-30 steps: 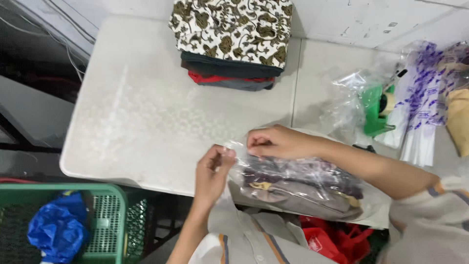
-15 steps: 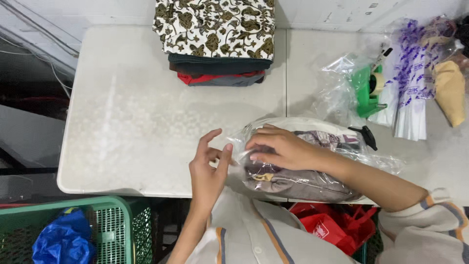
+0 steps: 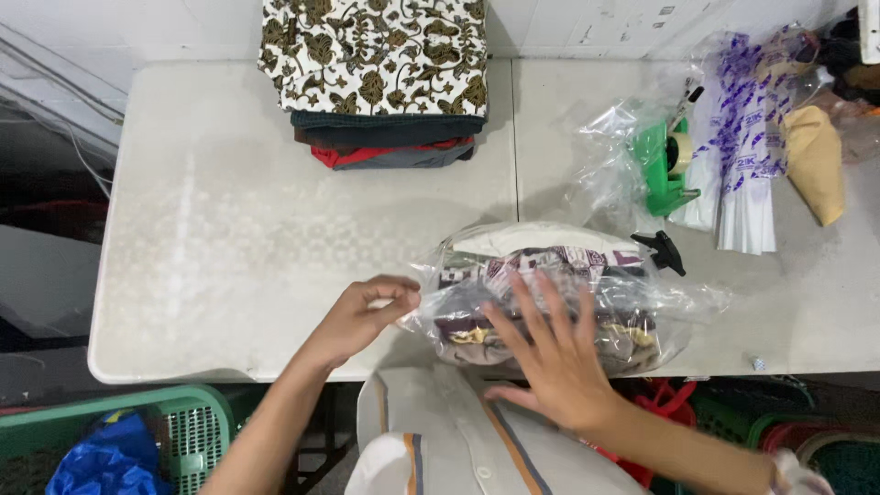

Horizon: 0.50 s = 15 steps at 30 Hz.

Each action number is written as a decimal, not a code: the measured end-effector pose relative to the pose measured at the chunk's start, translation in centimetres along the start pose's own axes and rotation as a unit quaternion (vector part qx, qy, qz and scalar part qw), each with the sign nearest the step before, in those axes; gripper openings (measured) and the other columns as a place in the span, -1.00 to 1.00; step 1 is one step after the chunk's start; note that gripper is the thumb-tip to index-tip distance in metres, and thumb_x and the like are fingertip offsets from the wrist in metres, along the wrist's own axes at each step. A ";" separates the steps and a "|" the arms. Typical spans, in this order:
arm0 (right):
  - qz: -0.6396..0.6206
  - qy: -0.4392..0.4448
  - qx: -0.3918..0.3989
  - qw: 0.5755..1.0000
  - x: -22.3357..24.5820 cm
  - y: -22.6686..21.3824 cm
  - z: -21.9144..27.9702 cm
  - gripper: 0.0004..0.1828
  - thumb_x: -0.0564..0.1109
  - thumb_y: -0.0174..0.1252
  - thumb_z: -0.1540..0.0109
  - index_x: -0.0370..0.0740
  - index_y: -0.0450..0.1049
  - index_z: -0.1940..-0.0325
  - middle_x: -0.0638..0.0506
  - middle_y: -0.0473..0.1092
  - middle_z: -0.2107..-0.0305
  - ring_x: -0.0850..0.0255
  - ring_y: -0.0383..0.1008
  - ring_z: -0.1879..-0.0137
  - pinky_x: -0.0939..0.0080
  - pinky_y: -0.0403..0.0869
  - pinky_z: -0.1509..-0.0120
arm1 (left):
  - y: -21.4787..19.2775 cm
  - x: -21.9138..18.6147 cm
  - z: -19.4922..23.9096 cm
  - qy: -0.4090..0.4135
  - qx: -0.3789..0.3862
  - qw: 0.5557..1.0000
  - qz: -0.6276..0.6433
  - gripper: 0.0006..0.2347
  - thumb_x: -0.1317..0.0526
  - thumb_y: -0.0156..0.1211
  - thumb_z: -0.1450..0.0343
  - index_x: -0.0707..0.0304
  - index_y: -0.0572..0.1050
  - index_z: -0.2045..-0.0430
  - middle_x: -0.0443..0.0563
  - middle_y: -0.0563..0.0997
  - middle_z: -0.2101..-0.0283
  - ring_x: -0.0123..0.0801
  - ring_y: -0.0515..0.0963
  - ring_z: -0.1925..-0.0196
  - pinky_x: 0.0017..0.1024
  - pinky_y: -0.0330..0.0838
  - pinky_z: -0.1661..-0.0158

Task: The person puts a stack of folded white clothes into a clear plastic bag, sprays the outside of the bag, and then seals the bag with tape by hand.

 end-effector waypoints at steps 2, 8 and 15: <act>0.018 0.002 -0.005 1.000 -0.9 2.4 1.9 0.19 0.24 0.14 0.17 0.01 -0.27 -0.43 -0.21 -0.33 -0.37 -0.15 -0.36 -0.48 -0.53 -0.15 -0.31 | 0.4 1.3 -0.4 -0.052 0.065 0.995 0.052 -0.84 0.17 0.19 -0.28 0.30 0.56 0.57 -0.06 0.51 0.28 -0.50 0.47 0.24 -0.45 0.48 0.22; 0.041 -0.129 0.016 0.991 -3.0 4.7 1.3 0.24 0.40 0.15 0.15 0.06 -0.32 -0.43 -0.17 -0.33 -0.36 -0.12 -0.29 -0.45 -0.38 -0.17 -0.38 | 2.1 3.6 1.3 -0.147 0.121 0.966 0.173 -0.85 0.27 0.23 -0.26 0.43 0.55 0.46 0.08 0.52 0.44 -0.35 0.51 0.47 -0.41 0.58 0.28; -0.034 -0.205 0.050 0.977 -8.2 4.5 -1.1 0.42 0.33 0.34 0.27 0.17 -0.43 -0.43 -0.11 -0.58 -0.36 -0.10 -0.65 -0.45 -0.51 -0.49 -0.33 | 7.9 4.3 4.7 -0.146 -0.029 0.940 0.307 -0.72 0.33 0.23 -0.21 0.64 0.56 0.31 0.38 0.63 0.38 -0.12 0.61 0.47 -0.40 0.58 0.38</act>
Point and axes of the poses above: each hand's wrist, its own z-axis away from the middle knuckle, its own y-axis out of the palm, x = y × z, the point moved 9 cm from there along -z, towards the middle knuckle
